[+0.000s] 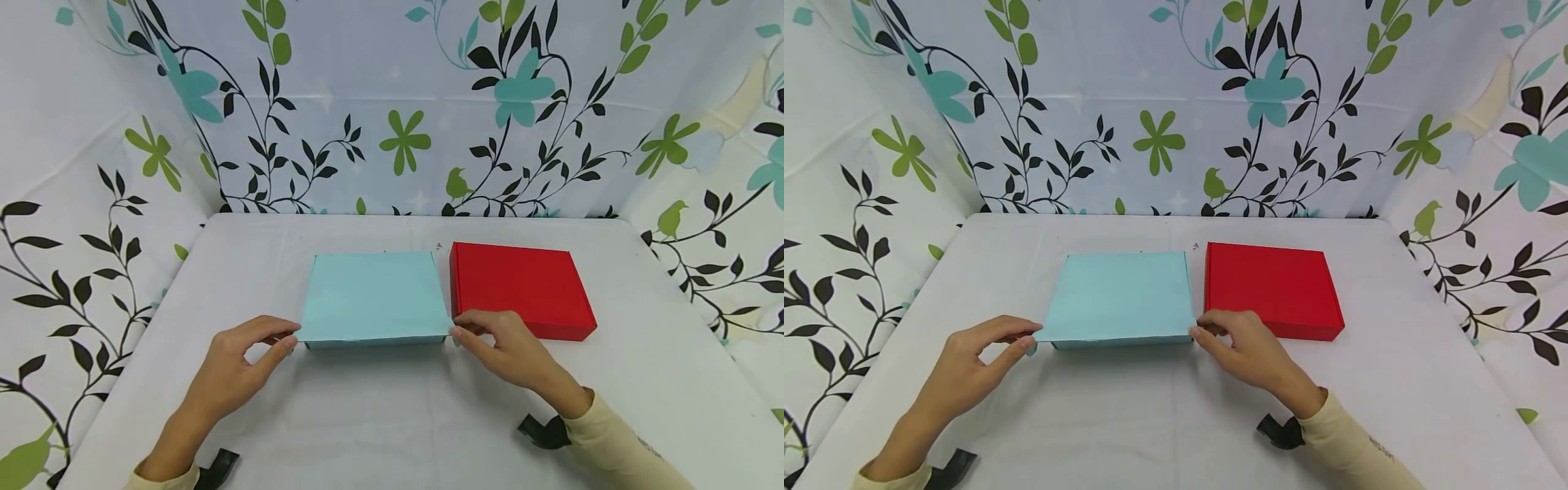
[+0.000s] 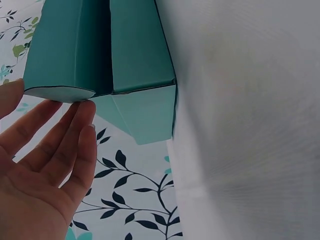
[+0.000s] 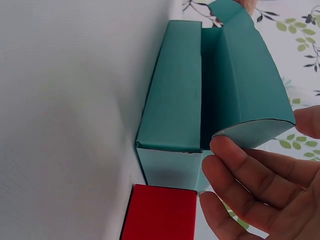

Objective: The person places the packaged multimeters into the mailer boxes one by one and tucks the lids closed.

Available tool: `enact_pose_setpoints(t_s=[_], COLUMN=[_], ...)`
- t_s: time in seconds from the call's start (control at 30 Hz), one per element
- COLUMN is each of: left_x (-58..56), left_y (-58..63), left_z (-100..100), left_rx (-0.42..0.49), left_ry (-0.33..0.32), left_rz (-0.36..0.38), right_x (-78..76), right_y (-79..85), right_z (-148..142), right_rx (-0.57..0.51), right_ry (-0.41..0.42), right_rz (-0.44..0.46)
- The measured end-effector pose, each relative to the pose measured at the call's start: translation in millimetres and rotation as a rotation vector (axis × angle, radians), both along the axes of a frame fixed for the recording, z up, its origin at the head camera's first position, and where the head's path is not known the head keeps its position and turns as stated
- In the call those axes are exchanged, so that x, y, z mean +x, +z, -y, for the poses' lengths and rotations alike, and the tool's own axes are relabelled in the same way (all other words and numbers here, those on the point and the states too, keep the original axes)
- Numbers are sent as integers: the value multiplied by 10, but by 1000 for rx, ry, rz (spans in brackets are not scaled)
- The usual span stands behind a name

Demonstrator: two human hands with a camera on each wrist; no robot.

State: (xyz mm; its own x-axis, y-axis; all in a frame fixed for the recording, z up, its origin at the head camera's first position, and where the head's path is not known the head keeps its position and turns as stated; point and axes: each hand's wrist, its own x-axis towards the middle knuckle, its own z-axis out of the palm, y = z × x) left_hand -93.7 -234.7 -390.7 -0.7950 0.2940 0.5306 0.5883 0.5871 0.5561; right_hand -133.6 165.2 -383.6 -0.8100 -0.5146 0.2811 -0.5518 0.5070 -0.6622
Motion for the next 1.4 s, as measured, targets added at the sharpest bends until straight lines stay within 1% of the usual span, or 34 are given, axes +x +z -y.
enact_pose_setpoints(t_s=[0.17, 0.33, 0.47, 0.73, 0.87, 1.0, 1.13, 1.23, 1.4], left_x=[24, 32, 27, 34, 52, 86, 99, 96, 106], left_y=[-38, -110, -150, -167, -170, -198, -221, -224, -205], left_z=[5, 27, 37, 25, 25, 21, 5, -17, -66], left_rx=[5, -7, -11, -32, -24, -13, 30, 67, 77], left_ry=[-11, -11, -17, 1, -5, 10, 39, 52, 80], left_rz=[54, 107, 123, 192, 223, 290, 353, 358, 334], right_x=[21, 46, 49, 44, 52, 56, 54, 54, 43], right_y=[-33, -68, -101, -139, -158, -189, -228, -252, -286], right_z=[9, 22, 23, 29, 33, 42, 58, 68, 72], right_rx=[43, 74, 95, 145, 171, 160, 124, 99, 75], right_ry=[15, 19, 22, 7, -7, -1, -5, -15, -21], right_rz=[-9, -12, -18, -27, 9, 68, 95, 99, 99])
